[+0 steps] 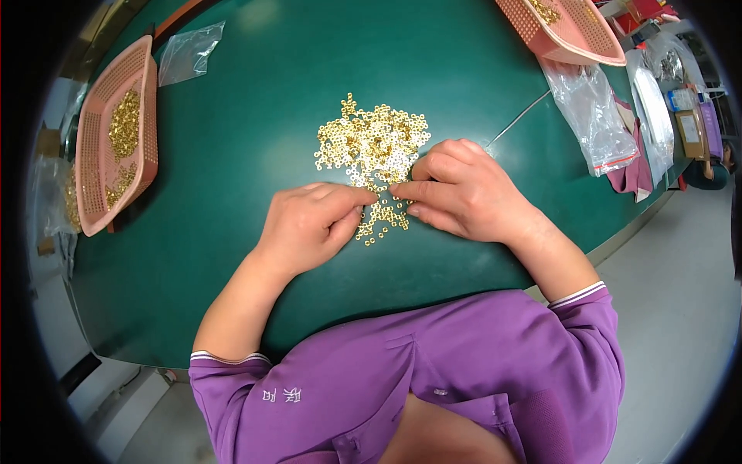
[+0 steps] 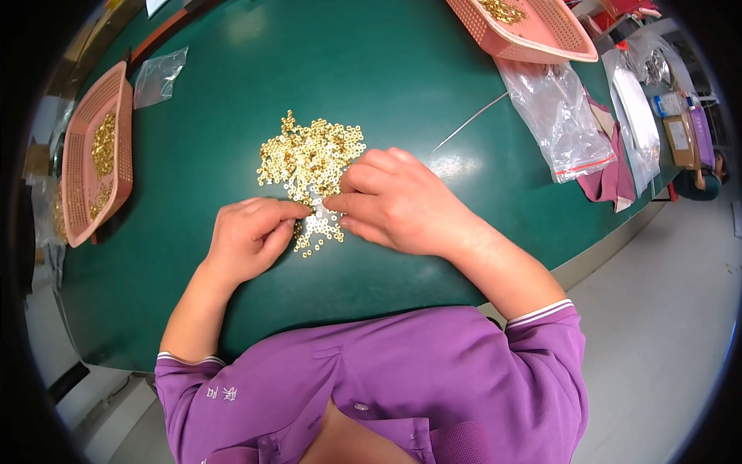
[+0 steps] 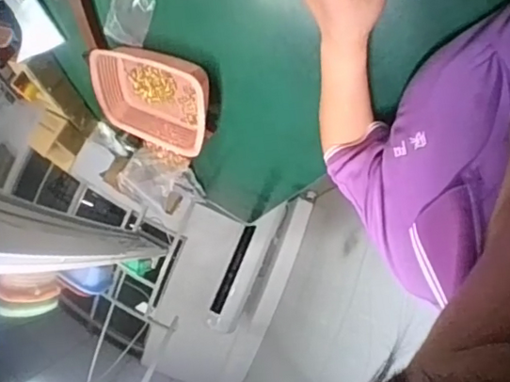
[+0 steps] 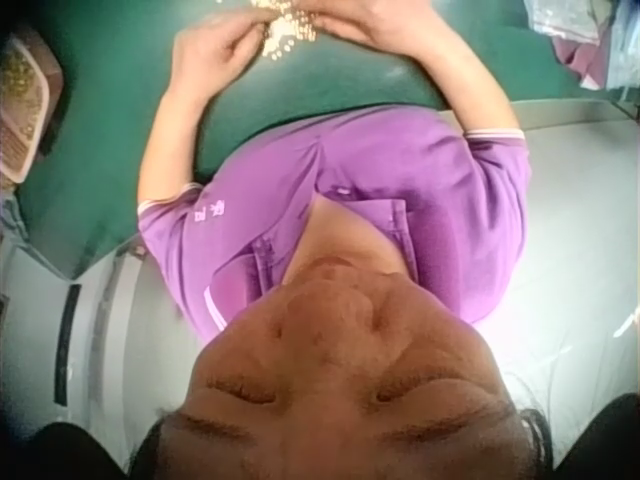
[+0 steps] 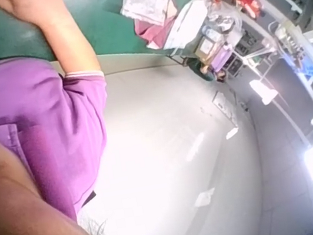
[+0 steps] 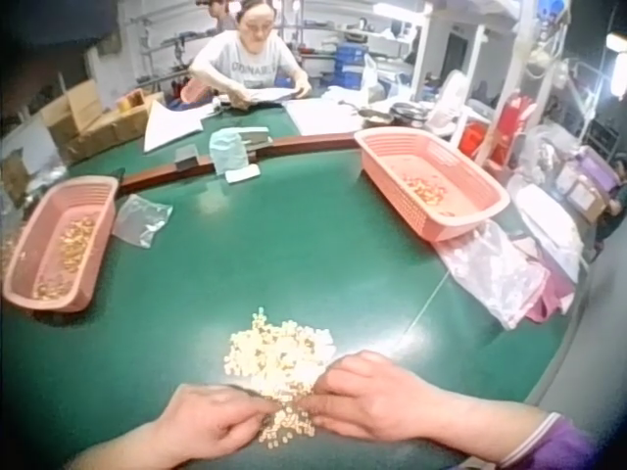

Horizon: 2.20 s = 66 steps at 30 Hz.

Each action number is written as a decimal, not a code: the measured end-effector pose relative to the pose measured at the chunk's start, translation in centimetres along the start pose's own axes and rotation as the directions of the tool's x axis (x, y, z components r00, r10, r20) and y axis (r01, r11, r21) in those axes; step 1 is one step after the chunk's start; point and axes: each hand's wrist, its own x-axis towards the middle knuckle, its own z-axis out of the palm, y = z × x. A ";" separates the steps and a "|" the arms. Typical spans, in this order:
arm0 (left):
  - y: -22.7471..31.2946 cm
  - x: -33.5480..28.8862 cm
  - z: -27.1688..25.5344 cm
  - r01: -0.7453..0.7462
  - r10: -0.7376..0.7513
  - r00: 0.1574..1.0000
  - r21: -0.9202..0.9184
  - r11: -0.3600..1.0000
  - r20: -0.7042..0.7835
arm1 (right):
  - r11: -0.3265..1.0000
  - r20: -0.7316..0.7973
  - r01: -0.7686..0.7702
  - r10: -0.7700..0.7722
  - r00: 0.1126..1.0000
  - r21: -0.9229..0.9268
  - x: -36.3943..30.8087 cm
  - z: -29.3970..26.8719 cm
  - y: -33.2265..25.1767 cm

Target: The person sorts small gold-colored metal parts by hand on a workbench, inspecting them as they are handled.

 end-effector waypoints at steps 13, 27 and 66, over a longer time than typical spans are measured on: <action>0.3 0.0 0.0 -0.083 0.074 0.995 0.129 0.988 0.073 | 0.996 -0.052 -0.083 0.084 0.995 0.022 0.3 0.3 0.1; -0.4 -0.5 -0.3 0.386 -0.421 0.899 -0.679 0.625 0.124 | 0.978 -0.022 -0.170 0.174 0.984 0.120 0.4 0.4 -0.6; -0.2 0.4 -0.1 0.046 -0.042 0.998 0.102 0.994 -0.048 | 0.999 0.015 -0.034 0.034 0.999 0.003 1.4 0.5 -0.7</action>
